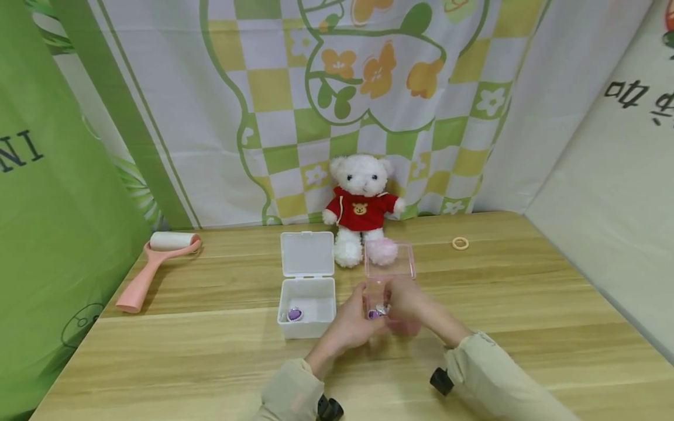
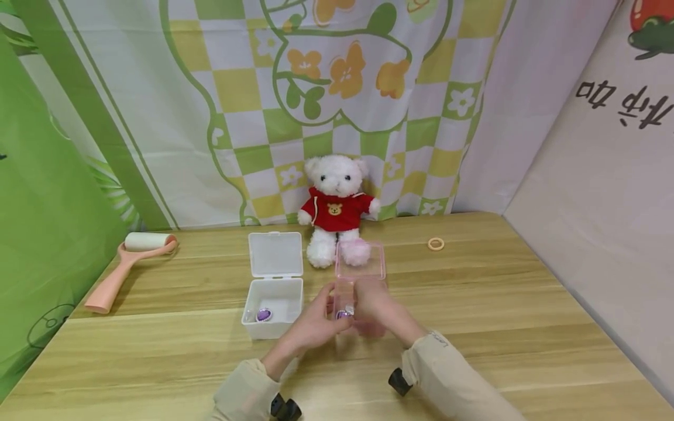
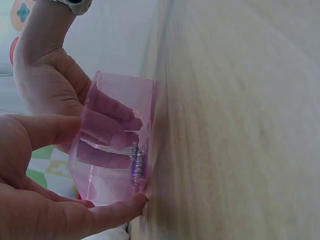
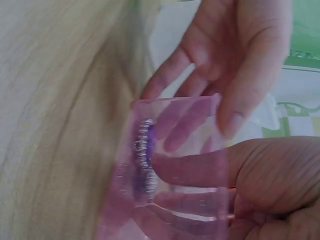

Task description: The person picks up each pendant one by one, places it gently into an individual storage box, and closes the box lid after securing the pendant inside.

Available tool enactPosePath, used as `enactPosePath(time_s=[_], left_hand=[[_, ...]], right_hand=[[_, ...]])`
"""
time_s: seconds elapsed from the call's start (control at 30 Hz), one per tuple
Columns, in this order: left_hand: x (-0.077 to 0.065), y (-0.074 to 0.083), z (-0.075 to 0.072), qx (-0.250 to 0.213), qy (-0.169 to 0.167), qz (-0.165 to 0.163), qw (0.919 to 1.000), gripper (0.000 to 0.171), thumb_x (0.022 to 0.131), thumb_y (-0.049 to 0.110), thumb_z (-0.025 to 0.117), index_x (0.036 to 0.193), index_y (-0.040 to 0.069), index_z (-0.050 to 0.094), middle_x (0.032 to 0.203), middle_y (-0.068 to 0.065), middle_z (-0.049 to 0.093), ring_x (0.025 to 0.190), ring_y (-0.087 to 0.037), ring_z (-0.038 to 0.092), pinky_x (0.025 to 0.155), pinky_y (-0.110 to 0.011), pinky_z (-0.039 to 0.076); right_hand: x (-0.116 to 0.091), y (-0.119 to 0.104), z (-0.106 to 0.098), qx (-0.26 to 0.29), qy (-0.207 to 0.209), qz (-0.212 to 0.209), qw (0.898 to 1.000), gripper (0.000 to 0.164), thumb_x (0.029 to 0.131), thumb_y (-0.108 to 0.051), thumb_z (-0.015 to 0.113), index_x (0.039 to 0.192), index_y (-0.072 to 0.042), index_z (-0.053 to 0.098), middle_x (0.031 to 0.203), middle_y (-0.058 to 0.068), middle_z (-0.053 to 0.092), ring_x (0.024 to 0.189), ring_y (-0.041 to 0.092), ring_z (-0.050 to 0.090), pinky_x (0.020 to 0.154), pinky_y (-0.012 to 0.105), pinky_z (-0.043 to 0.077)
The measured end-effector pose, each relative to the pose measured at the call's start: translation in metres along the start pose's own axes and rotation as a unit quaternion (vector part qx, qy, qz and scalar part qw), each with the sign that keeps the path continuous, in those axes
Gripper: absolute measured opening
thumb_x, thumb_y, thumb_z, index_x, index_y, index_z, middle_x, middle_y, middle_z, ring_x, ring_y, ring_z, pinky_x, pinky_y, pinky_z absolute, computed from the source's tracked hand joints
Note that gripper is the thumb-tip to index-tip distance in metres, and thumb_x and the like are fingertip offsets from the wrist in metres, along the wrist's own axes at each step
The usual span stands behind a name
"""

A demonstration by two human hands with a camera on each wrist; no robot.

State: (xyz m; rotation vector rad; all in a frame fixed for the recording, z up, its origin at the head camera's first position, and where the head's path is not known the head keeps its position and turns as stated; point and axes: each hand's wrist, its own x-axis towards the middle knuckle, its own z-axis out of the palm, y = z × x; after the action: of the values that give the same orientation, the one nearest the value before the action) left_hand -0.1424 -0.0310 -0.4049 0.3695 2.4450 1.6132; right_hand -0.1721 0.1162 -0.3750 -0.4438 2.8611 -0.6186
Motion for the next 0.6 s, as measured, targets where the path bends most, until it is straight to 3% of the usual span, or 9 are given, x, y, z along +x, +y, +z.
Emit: enactPosePath(time_s=[0.13, 0.27, 0.4, 0.5, 0.6], left_hand=[[-0.003, 0.006, -0.002, 0.008, -0.001, 0.006, 0.9999, 0.088, 0.079, 0.02, 0.075, 0.145, -0.007, 0.025, 0.133, -0.032, 0.048, 0.122, -0.043, 0.047, 0.103, -0.053, 0.037], [-0.01, 0.019, -0.016, 0.028, -0.011, 0.039, 0.9988, 0.087, 0.082, 0.026, 0.072, 0.148, -0.004, 0.023, 0.138, -0.028, 0.045, 0.126, -0.04, 0.045, 0.103, -0.052, 0.038], [-0.022, 0.03, -0.049, 0.042, -0.007, 0.081, 0.9958, 0.069, 0.087, 0.024, 0.069, 0.144, 0.001, 0.037, 0.132, -0.023, 0.053, 0.118, -0.037, 0.053, 0.096, -0.052, 0.044], [-0.03, 0.026, -0.082, 0.029, 0.017, 0.101, 0.9943, 0.051, 0.089, 0.016, 0.067, 0.135, 0.001, 0.049, 0.122, -0.021, 0.06, 0.11, -0.036, 0.059, 0.091, -0.049, 0.049], [-0.036, 0.01, -0.113, 0.022, 0.064, 0.101, 0.9926, 0.047, 0.088, 0.012, 0.069, 0.13, -0.002, 0.054, 0.119, -0.021, 0.062, 0.108, -0.035, 0.06, 0.089, -0.044, 0.051]], right_hand=[[-0.006, -0.001, -0.01, 0.047, -0.012, -0.023, 0.999, 0.016, 0.07, 0.001, 0.074, 0.081, 0.002, 0.063, 0.075, 0.008, 0.061, 0.071, 0.02, 0.057, 0.064, 0.032, 0.05], [-0.006, -0.002, -0.019, 0.081, 0.006, -0.096, 0.992, 0.017, 0.076, -0.006, 0.077, 0.082, 0.003, 0.064, 0.074, 0.008, 0.062, 0.07, 0.016, 0.058, 0.063, 0.028, 0.05], [-0.001, -0.003, -0.024, 0.108, 0.021, -0.176, 0.978, 0.011, 0.081, -0.006, 0.073, 0.087, 0.002, 0.067, 0.078, 0.005, 0.066, 0.073, 0.015, 0.061, 0.065, 0.026, 0.052], [0.006, -0.003, -0.023, 0.134, 0.022, -0.192, 0.972, 0.013, 0.084, -0.008, 0.07, 0.093, 0.0, 0.067, 0.084, 0.004, 0.067, 0.079, 0.018, 0.063, 0.07, 0.027, 0.053], [0.015, -0.004, -0.019, 0.166, 0.039, -0.183, 0.968, 0.016, 0.086, -0.009, 0.07, 0.097, 0.001, 0.067, 0.088, 0.006, 0.067, 0.083, 0.021, 0.064, 0.076, 0.032, 0.054]])
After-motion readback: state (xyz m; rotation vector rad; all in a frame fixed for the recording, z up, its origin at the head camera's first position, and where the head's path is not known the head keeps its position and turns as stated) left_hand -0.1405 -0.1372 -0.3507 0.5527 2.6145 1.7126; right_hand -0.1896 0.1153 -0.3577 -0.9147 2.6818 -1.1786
